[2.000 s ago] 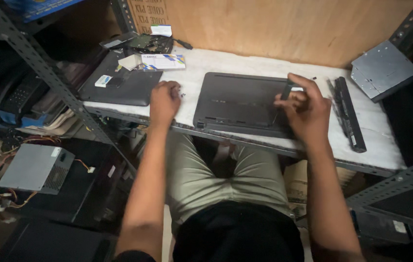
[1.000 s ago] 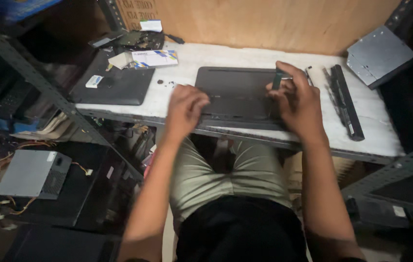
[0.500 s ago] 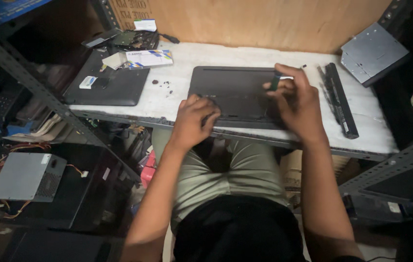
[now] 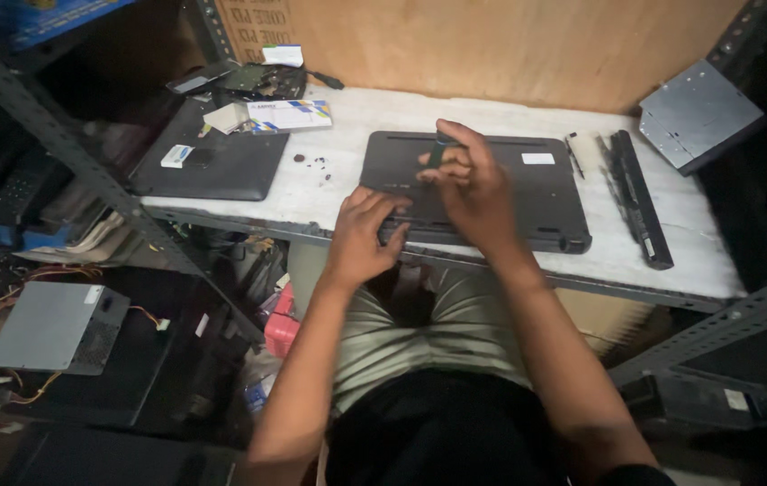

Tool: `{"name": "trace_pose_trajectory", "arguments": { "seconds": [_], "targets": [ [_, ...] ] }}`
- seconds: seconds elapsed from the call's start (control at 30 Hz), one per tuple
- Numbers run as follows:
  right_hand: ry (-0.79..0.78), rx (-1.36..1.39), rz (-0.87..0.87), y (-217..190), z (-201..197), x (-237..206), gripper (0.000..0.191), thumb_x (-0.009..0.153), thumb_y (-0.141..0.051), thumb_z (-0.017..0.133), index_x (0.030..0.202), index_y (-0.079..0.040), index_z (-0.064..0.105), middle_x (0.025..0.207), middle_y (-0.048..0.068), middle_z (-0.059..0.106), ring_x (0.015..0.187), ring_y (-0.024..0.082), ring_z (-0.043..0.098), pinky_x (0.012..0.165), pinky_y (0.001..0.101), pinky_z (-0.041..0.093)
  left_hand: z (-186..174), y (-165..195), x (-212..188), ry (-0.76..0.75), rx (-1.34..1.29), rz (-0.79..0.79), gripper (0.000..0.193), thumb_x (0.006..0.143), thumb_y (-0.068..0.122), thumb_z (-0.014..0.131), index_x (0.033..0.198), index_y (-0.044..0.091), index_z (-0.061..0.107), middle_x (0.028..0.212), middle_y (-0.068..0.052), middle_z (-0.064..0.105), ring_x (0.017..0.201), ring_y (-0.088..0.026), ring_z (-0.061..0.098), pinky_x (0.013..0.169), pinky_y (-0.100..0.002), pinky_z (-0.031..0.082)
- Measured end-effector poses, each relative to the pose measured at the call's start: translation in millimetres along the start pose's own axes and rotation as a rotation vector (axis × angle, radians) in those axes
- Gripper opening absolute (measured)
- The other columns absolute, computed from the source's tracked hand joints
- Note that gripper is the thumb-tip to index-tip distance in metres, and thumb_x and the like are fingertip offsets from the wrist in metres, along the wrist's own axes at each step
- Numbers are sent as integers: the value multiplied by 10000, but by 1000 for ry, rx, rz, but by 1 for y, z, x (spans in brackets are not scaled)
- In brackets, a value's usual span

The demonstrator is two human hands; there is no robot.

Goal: The person uses a screwdriver to fasten screws into the bottom cover of a laptop. They repeatedly pick up screws, align them with screw holes, and turn the screwdriver to secure the cover. The person also repositions the laptop on the workbench during the process.

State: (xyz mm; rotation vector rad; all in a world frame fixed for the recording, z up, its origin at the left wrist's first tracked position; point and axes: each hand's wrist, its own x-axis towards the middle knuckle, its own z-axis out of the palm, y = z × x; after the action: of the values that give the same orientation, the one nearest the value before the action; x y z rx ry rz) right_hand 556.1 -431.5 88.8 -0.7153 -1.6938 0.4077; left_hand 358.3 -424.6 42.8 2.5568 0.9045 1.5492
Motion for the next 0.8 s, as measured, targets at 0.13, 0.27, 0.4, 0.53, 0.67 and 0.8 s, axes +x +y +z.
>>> {"name": "trace_pose_trajectory", "arguments": {
  "seconds": [0.13,0.27,0.4,0.53,0.67,0.8],
  "targets": [
    [6,-2,-1,6,1,1,501,1027,83,615,1484,-27,441,1143,150,743,1037,177,754,904,290,625,0,0,0,-3,-10,-20,337,777,108,768,1107,102,698,1046,-63,698,1015,-319,611,900,-427,462],
    [-2,87,52,17,-1,0,520,1011,95,615,1482,-27,431,1128,147,730,1026,173,745,899,291,613,1,2,0,-1,-1,-17,334,775,106,772,1101,101,694,1066,-69,703,1011,-323,608,888,-433,456],
    [-11,138,17,20,-1,-1,511,1023,107,601,1487,-29,436,1135,149,728,1044,182,733,931,299,606,1,5,1,16,9,0,337,763,100,765,1093,102,696,1075,-62,703,1025,-316,610,897,-435,460],
    [-29,85,8,15,-3,-3,484,1029,107,576,1481,-17,455,1120,134,730,1040,171,747,928,287,617,1,5,1,-9,-9,-20,298,773,101,766,1066,115,715,1076,-46,710,1026,-303,610,900,-422,461],
    [24,-50,-61,8,-2,-2,477,992,94,656,1434,-5,507,981,76,657,941,123,721,872,266,639,1,5,-1,-20,-15,-17,296,773,96,764,1066,126,733,1077,-42,709,1031,-296,610,909,-417,459],
    [87,-203,40,1,0,0,504,887,-1,875,1304,-11,591,793,32,607,719,108,592,663,256,534,3,5,-2,-13,-4,-8,307,767,91,759,1071,124,735,1091,-45,710,1045,-301,610,907,-418,456]
  ]
}}
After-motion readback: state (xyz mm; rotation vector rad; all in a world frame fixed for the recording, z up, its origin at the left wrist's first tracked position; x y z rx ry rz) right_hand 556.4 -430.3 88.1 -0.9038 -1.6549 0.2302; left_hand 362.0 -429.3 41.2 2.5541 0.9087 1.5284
